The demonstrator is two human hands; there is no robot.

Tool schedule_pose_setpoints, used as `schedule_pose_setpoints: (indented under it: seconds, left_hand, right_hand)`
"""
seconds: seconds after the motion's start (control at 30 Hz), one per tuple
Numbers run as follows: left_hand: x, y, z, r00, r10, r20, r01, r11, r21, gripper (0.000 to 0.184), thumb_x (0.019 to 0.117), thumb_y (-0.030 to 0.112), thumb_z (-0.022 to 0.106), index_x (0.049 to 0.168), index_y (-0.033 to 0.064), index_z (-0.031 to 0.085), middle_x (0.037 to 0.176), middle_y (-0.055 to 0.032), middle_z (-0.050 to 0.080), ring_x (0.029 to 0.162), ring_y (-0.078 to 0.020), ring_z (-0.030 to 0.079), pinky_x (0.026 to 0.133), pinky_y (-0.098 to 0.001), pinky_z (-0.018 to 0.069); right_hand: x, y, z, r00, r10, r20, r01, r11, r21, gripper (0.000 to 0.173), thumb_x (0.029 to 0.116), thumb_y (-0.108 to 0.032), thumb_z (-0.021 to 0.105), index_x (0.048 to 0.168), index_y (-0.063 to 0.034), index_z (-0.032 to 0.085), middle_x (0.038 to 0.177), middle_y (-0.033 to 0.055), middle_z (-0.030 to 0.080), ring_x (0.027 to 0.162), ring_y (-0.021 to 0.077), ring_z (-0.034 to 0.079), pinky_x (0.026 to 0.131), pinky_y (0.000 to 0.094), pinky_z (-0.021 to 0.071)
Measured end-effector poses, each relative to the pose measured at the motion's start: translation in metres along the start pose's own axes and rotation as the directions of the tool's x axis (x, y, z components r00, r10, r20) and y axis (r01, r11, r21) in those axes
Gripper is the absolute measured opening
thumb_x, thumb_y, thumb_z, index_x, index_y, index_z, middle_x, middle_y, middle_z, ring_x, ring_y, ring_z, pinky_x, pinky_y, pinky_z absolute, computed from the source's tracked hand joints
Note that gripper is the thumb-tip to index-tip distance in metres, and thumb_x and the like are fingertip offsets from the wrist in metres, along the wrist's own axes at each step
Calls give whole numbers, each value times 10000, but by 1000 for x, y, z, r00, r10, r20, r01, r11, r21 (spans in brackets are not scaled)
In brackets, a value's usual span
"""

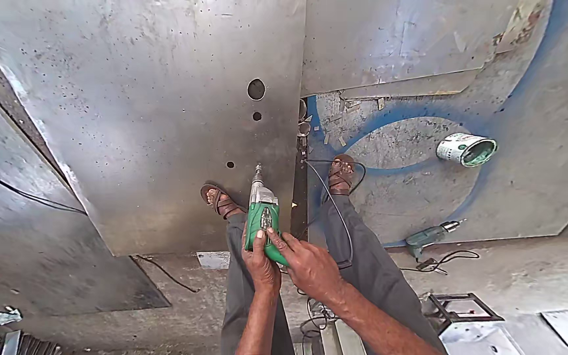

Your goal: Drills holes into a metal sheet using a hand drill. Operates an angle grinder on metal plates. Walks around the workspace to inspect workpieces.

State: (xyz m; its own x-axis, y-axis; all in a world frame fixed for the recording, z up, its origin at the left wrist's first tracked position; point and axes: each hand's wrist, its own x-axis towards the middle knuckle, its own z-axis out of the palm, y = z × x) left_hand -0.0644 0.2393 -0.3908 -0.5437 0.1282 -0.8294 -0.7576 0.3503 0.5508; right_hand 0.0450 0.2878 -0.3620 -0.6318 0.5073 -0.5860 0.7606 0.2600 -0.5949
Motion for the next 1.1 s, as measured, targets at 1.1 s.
schedule_pose_setpoints:
  seconds: [1.1]
  left_hand:
    - [31,15,40,982,188,-32,-182,975,131,371,972,24,594,1325,-83,562,1442,-236,556,1275,-325,600,1006,-454,555]
  right_hand:
    - [54,-7,-30,838,365,405,-412,911,32,1036,848,-297,695,1661,-397,60,1165,142,664,837,322,698,656,521,569]
